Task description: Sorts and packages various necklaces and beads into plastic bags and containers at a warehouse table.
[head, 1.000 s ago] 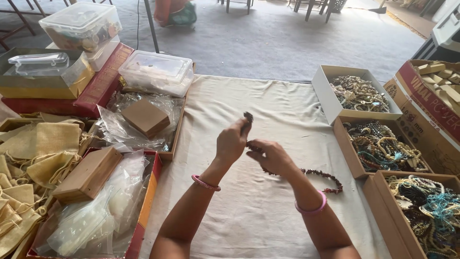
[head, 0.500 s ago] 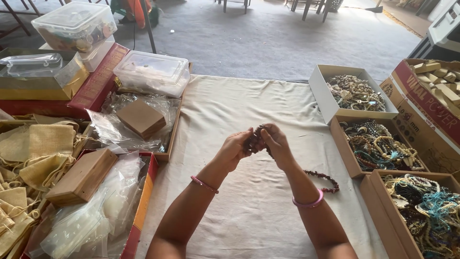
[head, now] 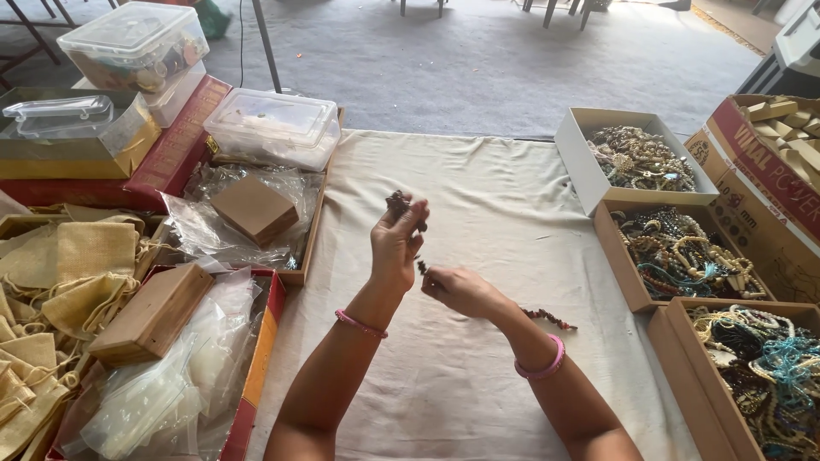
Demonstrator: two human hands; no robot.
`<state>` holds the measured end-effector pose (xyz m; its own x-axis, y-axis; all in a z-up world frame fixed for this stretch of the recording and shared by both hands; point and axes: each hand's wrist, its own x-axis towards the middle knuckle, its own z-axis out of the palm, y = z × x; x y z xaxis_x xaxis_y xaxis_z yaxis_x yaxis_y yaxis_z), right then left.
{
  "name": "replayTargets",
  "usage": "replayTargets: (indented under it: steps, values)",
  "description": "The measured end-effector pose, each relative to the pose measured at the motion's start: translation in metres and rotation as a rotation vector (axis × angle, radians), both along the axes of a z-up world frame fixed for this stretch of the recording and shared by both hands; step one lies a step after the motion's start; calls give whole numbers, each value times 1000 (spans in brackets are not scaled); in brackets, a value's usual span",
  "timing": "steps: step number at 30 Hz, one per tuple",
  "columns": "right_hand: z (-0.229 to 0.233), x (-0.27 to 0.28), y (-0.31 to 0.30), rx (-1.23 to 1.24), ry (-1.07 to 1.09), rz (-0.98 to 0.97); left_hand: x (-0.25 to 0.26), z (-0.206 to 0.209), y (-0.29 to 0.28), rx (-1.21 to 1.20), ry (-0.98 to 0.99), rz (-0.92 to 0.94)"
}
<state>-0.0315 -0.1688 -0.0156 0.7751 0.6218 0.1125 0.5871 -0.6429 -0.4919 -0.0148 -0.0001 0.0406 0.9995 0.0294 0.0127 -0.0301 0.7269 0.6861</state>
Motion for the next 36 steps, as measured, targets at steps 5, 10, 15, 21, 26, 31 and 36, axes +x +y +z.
replayTargets:
  steps: [5,10,15,21,26,31,36]
  values:
    - [48,-20,-11,80,-35,-6,28,-45,-1,629,-148,-77]
    - [71,-21,-37,385,-100,-74,30,-62,-10,878,-210,-342]
    - [21,18,-55,876,101,-85,-5,-9,-3,701,-90,-628]
    - [-22,35,-35,1234,462,-207,-1,-19,-7,374,30,-545]
    - [-15,23,-6,858,594,-268,1,-10,0,249,-95,-352]
    - [17,1,1,417,639,-206,3,6,11,682,-126,13]
    - [14,12,-32,543,262,-213,17,-13,11,1676,-105,-59]
